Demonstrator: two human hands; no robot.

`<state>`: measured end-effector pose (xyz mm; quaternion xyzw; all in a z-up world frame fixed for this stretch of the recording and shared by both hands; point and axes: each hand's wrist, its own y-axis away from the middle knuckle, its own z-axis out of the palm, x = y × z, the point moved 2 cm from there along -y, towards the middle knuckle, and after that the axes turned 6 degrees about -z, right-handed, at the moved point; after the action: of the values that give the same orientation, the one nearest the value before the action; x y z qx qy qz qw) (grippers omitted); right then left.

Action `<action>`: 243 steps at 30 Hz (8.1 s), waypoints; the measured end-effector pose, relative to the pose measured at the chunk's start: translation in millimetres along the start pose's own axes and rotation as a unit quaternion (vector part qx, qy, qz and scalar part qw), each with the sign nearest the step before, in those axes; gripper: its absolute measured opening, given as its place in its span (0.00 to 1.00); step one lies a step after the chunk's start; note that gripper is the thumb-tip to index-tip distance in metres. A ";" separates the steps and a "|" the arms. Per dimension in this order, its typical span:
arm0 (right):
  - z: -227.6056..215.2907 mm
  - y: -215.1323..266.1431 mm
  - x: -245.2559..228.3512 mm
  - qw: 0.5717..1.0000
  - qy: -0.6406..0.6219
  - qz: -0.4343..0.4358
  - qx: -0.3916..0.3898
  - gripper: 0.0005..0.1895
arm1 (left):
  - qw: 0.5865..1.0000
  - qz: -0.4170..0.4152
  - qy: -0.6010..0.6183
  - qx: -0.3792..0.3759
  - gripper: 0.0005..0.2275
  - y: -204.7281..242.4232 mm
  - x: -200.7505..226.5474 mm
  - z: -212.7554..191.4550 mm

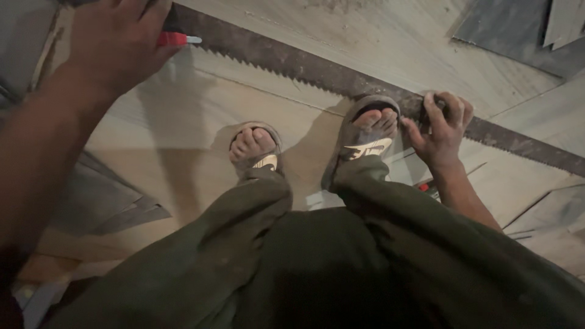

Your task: The person uses a long saw blade as a guide and a utility knife to score and cut thin flooring tiles, handling various tile pieces and measuring tools on the floor.

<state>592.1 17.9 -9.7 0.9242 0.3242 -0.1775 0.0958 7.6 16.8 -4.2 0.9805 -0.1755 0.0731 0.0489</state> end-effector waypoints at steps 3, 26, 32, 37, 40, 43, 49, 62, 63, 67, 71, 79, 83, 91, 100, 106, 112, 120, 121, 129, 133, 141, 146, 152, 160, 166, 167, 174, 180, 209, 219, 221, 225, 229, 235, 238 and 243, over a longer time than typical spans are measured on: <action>2.9 0.8 -4.4 1.000 0.012 0.020 -0.005 0.29 | 1.000 0.004 -0.014 -0.001 0.20 1.7 -2.1 3.2; 1.1 -5.2 -7.3 1.000 0.007 0.019 0.019 0.26 | 0.994 0.025 -0.096 -0.053 0.21 18.4 -10.6 26.8; 0.2 -0.6 -2.9 1.000 0.000 0.030 0.001 0.28 | 0.991 0.034 -0.117 -0.051 0.19 0.2 4.5 -1.8; 1.3 -0.4 -5.4 1.000 0.005 0.023 0.007 0.28 | 0.993 0.033 -0.109 -0.011 0.17 -8.7 7.4 -6.2; 2.9 1.3 -3.8 1.000 -0.003 0.027 0.005 0.28 | 0.994 0.029 -0.104 0.003 0.17 -10.4 9.9 -7.3; 3.3 1.8 -2.2 1.000 0.023 0.014 -0.001 0.29 | 0.995 0.018 -0.100 0.012 0.17 -13.0 12.5 -9.7; -2.0 -5.5 -6.0 1.000 0.011 -0.006 -0.003 0.30 | 0.999 -0.029 -0.007 -0.021 0.20 -18.9 13.4 -17.6; -24.4 -87.5 -37.8 0.987 -0.158 0.002 0.016 0.20 | 0.902 -0.238 0.354 -0.063 0.07 -18.9 99.7 -11.0; -20.1 -98.8 -54.4 0.976 -0.218 -0.028 -0.006 0.22 | 0.852 -0.278 0.438 -0.071 0.08 -20.3 114.8 -14.0; -1.5 -141.6 -129.9 0.926 -0.297 -0.148 -0.180 0.39 | 0.574 -0.453 0.660 -0.171 0.12 -23.1 161.3 -15.9; 19.3 -176.2 -170.2 0.889 -0.378 -0.133 -0.221 0.40 | 0.543 -0.448 0.703 -0.100 0.12 -32.4 173.9 -19.2; 31.5 -258.1 -158.9 0.948 -0.177 -0.075 -0.254 0.15 | 0.897 -0.289 0.294 -0.157 0.38 -9.1 114.6 -24.4; 50.0 -294.1 -166.6 0.958 -0.141 -0.183 -0.169 0.15 | 0.939 -0.286 0.102 -0.165 0.42 2.5 79.0 -14.0; 99.2 -311.6 -196.4 0.956 -0.072 -0.194 -0.208 0.14 | 0.922 -0.297 0.081 -0.237 0.43 -3.4 72.3 -5.5; 101.9 -323.5 -202.1 0.948 -0.064 -0.189 -0.247 0.15 | 0.914 -0.296 0.096 -0.259 0.44 -12.0 72.1 -8.1; 98.7 -326.3 -212.0 0.939 -0.043 -0.164 -0.299 0.10 | 0.908 -0.311 0.095 -0.264 0.44 -14.8 76.2 -6.8; 77.5 -301.7 -190.9 0.957 -0.069 -0.183 -0.215 0.14 | 0.897 -0.327 0.072 -0.288 0.42 -19.7 80.0 -4.3; 23.8 -201.2 -89.0 0.856 0.056 -0.031 -0.513 0.13 | 0.893 -0.321 0.084 -0.303 0.43 -6.2 72.5 -3.6; 16.8 -188.7 -76.9 0.852 0.048 -0.003 -0.522 0.12 | 0.895 -0.320 0.087 -0.299 0.43 -2.5 72.2 -2.6; -25.6 -96.9 -9.9 0.884 0.129 0.012 -0.450 0.07 | 0.915 -0.288 0.073 -0.272 0.43 10.7 71.1 4.4; -35.3 -96.9 -12.0 0.928 0.107 -0.018 -0.355 0.08 | 0.920 -0.270 0.065 -0.277 0.41 -10.5 72.7 -8.5; -74.9 -134.4 -77.1 0.935 -0.294 0.105 -0.167 0.28 | 0.688 -0.085 0.707 -0.137 0.23 -130.2 195.7 -67.4; -69.4 -123.5 -46.7 0.987 -0.033 0.010 -0.159 0.39 | 0.784 -0.165 0.581 -0.143 0.17 -207.7 226.7 -33.9; -23.0 -50.0 33.6 0.958 -0.013 0.255 -0.127 0.58 | 0.913 -0.068 0.371 -0.157 0.13 -204.9 238.8 28.2; 22.9 9.9 68.9 0.960 -0.012 0.248 -0.129 0.62 | 0.941 0.047 0.236 -0.239 0.07 -182.9 314.8 70.0; 16.1 7.6 71.8 0.965 -0.028 0.218 -0.140 0.59 | 0.958 0.081 0.196 -0.193 0.16 -188.8 343.5 84.8; 15.9 7.2 71.3 0.965 -0.029 0.218 -0.142 0.59 | 0.964 0.083 0.176 -0.184 0.13 -188.8 345.0 86.6; 17.1 5.7 72.7 0.962 -0.036 0.225 -0.151 0.60 | 0.940 0.078 0.190 -0.272 0.13 -194.6 347.6 86.9; 16.7 4.9 71.2 0.965 -0.027 0.215 -0.147 0.60 | 0.943 0.092 0.173 -0.270 0.12 -198.0 345.3 87.7; 16.6 1.6 71.6 0.960 -0.043 0.220 -0.166 0.59 | 0.922 0.038 0.233 -0.308 0.09 -198.9 352.0 95.9; 20.7 12.6 75.7 0.960 -0.036 0.227 -0.158 0.60 | 0.915 0.044 0.137 -0.378 0.03 -183.5 275.5 62.7; 20.9 11.6 78.3 0.961 -0.034 0.227 -0.156 0.60 | 0.890 0.041 0.079 -0.446 0.05 -172.8 243.9 54.1; 11.9 2.4 69.3 0.965 -0.063 0.220 -0.126 0.59 | 0.863 0.068 -0.057 -0.497 0.07 -155.7 156.3 14.2; 3.2 -24.2 31.9 0.982 -0.021 0.160 -0.102 0.45 | 0.930 -0.034 0.009 -0.365 0.05 -119.3 107.1 -25.2; 4.5 -97.5 -40.0 0.993 -0.048 0.027 -0.104 0.32 | 0.986 -0.020 0.118 -0.114 0.11 -93.1 112.1 -6.2; 1.2 -113.7 -50.9 0.994 -0.027 0.043 -0.095 0.33 | 0.992 0.016 0.093 -0.085 0.14 -96.3 113.7 4.6; 3.8 -123.3 -49.1 0.995 0.005 0.034 -0.095 0.34 | 0.987 0.027 0.083 -0.135 0.12 -112.4 111.8 11.0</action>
<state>477.3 84.1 -1.6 0.9223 0.3082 -0.1380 0.1880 152.2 82.7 -5.0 0.9506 -0.2052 0.1310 0.1928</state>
